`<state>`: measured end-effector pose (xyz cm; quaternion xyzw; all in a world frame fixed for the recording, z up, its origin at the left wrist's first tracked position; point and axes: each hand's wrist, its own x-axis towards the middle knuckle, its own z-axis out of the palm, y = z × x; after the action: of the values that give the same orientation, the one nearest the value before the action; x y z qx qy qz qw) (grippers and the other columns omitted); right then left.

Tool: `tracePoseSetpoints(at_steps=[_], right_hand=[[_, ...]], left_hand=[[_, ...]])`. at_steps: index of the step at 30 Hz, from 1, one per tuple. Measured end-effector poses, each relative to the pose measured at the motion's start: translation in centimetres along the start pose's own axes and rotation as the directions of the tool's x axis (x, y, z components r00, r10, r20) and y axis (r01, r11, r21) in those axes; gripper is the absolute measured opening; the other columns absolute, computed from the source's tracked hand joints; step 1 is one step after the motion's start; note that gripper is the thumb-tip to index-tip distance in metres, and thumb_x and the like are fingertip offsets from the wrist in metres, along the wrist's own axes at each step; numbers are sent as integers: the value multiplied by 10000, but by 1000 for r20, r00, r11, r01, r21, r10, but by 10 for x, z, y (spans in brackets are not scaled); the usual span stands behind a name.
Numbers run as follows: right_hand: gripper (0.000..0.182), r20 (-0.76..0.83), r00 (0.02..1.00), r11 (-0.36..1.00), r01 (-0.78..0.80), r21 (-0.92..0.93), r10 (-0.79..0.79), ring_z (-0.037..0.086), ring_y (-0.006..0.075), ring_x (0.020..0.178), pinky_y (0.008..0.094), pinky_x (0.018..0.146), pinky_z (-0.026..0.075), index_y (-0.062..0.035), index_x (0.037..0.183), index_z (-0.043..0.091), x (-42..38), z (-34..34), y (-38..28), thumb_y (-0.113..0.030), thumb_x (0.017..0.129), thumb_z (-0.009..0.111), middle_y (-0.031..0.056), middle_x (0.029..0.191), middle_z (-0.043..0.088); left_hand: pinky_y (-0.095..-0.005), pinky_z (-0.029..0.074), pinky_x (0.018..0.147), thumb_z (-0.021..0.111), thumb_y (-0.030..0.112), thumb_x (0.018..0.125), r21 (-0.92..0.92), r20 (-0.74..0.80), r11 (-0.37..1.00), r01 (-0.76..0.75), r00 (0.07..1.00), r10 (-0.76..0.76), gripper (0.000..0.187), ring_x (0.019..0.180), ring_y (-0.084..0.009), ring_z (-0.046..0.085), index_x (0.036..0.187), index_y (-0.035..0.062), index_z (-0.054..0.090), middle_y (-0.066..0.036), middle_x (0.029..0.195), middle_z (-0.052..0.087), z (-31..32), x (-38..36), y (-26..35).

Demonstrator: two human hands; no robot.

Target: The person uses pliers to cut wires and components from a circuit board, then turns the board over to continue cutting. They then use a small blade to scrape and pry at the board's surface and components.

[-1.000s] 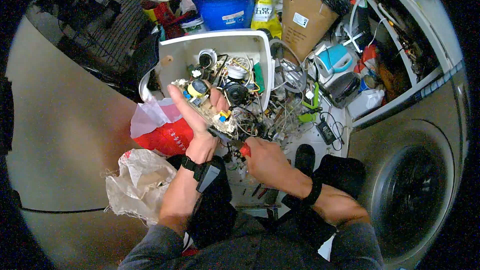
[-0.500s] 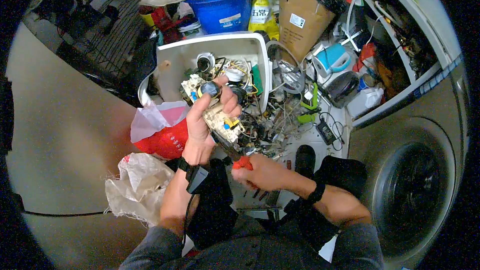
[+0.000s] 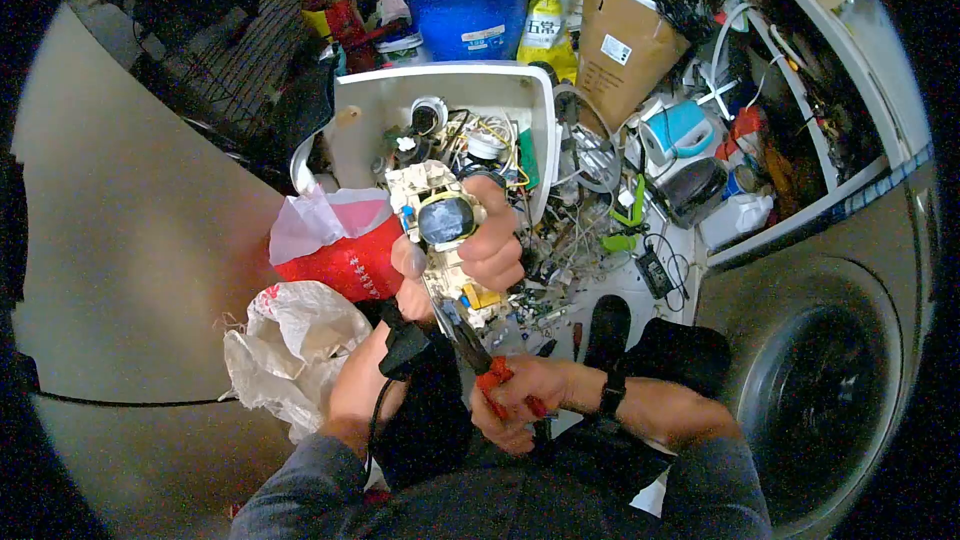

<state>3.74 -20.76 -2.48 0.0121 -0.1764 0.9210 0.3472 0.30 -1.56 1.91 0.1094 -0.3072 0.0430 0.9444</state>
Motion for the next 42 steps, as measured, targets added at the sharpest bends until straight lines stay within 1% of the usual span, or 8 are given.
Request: tracePoseSetpoints(at_steps=[2,6,8,17,23,28,34,42], right_hand=[[167,-99,994,998,-31,60,37,537,272,538,399,497,451,55,717,598,6,7,-3,-86,716,688,141,631,514],[176,-79,994,997,-68,44,71,579,288,551,398,514,478,72,760,652,9,-1,-4,-87,707,705,174,673,591],[561,-327,942,930,-55,-364,-73,697,297,696,399,578,546,63,1090,661,1,-6,-13,-475,938,717,176,827,691],[348,-700,656,874,-126,-470,-282,744,267,762,372,658,605,48,1205,621,-3,-3,-56,-154,940,721,165,941,741],[407,-651,446,493,-428,-758,-614,725,277,840,373,749,570,14,1241,615,1,2,-52,-176,902,735,136,965,729],[658,-203,316,-134,-784,-606,-927,603,424,1052,487,917,501,49,1401,446,1,-20,-36,-118,814,692,241,1160,591],[708,-263,253,-130,-904,-408,-931,583,426,1090,487,960,471,85,1423,400,-8,-15,-43,-132,825,711,236,1169,587],[545,-523,309,166,-717,-677,-794,656,433,1002,507,872,514,21,1414,453,-23,0,-51,-170,938,638,248,1066,664]], left_hand=[[-288,362,617,818,227,717,-3,8,1000,5,1000,-5,731,665,-126,422,1354,80,493,-6,809,439,3,-1,1],[-293,365,616,805,225,705,17,-53,999,-29,998,29,777,657,-130,428,1387,48,478,-16,802,443,7,-2,6],[-296,367,615,798,223,699,28,-113,998,-64,991,67,801,653,-132,432,1404,32,470,-21,799,445,9,-3,12],[-301,412,609,625,257,960,503,-597,851,-151,651,469,479,659,-152,485,1373,28,544,-48,818,541,-8,-22,33],[-316,431,598,628,204,949,647,-569,748,-150,558,604,424,675,-160,522,1337,51,550,-49,817,577,-21,-25,33],[-322,462,645,639,197,942,749,-545,652,-122,447,710,467,724,-177,560,1367,67,498,-58,844,602,-24,-18,22],[-336,510,726,607,172,943,763,-565,634,-128,344,750,463,799,-202,598,1376,55,494,-77,908,627,-22,-8,12],[-377,521,737,550,258,952,642,-561,740,-201,534,632,504,841,-238,602,1405,46,490,-98,939,631,-20,-6,14]])
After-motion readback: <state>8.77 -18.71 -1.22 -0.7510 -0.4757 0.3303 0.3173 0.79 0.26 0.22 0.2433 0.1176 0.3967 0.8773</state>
